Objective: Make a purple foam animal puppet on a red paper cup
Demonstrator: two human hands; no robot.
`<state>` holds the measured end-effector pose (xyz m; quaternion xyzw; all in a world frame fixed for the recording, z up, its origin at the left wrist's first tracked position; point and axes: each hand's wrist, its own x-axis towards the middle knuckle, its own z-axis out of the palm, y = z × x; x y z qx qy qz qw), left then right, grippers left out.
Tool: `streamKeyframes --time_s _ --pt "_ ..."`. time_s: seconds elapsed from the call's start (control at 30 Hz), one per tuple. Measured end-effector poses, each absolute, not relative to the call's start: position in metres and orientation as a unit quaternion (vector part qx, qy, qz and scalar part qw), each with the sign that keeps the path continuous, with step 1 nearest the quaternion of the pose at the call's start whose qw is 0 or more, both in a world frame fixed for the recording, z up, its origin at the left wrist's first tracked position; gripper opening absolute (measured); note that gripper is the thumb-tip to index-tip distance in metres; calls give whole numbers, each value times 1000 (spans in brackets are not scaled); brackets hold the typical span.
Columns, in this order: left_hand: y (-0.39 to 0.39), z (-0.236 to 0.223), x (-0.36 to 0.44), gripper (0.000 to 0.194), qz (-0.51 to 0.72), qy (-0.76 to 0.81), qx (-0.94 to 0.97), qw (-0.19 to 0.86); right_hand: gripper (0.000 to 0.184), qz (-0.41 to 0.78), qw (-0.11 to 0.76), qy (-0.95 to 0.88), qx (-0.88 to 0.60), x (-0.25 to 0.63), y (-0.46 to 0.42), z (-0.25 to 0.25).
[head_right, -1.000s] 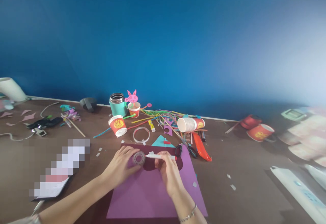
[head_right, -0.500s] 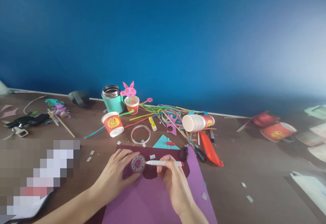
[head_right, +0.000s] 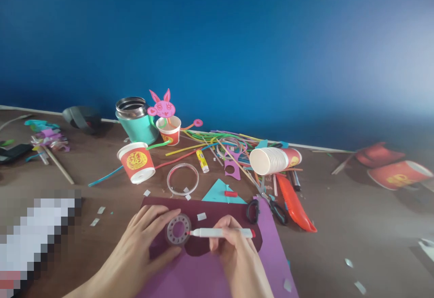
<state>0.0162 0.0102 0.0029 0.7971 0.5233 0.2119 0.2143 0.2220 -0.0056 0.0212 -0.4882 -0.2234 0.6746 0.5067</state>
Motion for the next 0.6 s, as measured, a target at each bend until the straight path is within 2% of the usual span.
streamKeyframes --time_s 0.33,0.6 --pt "14 -4 13 53 214 503 820 167 20 695 514 -208 -458 233 -5 -9" --pt "16 -3 14 55 203 522 812 162 19 709 483 -182 -480 236 -3 -2"
